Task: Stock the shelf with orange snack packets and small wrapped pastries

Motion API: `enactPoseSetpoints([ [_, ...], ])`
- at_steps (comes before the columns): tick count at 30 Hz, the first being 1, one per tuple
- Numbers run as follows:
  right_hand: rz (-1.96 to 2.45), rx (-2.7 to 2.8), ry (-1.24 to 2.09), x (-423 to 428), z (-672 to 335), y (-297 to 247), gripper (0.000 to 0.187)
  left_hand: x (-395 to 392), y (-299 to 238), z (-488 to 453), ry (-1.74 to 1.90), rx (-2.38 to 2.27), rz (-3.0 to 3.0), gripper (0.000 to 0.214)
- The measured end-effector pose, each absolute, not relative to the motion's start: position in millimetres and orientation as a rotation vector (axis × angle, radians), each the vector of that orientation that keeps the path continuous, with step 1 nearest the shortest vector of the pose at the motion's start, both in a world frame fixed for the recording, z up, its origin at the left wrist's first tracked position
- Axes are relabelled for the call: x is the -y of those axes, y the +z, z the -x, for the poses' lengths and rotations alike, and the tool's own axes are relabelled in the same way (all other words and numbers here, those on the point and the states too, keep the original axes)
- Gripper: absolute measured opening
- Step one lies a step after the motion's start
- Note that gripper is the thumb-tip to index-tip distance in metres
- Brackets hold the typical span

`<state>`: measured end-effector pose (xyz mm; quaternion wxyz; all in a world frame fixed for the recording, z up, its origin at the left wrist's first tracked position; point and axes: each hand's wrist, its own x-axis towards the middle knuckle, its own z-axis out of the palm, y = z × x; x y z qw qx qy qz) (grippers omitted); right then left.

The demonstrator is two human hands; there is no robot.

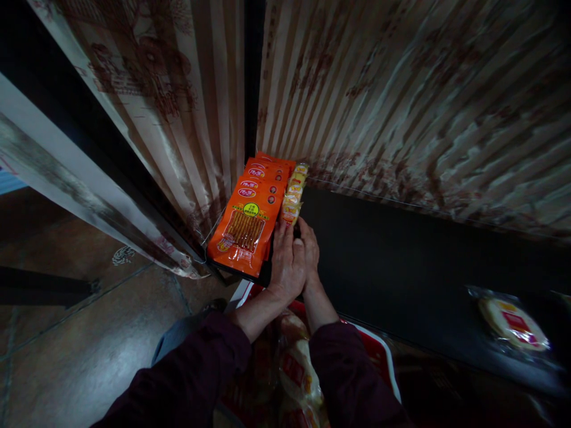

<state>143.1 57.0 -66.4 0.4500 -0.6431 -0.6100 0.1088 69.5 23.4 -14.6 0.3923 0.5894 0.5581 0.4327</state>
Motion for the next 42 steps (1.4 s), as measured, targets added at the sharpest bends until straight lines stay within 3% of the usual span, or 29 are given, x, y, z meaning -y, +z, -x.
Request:
enactPoseSetpoints([
  [42, 1.589, 1.460, 0.324, -45.9, -146.0, -61.1, 0.052, -18.7, -18.2, -68.4, 1.096, -1.414, -1.584, 0.051],
])
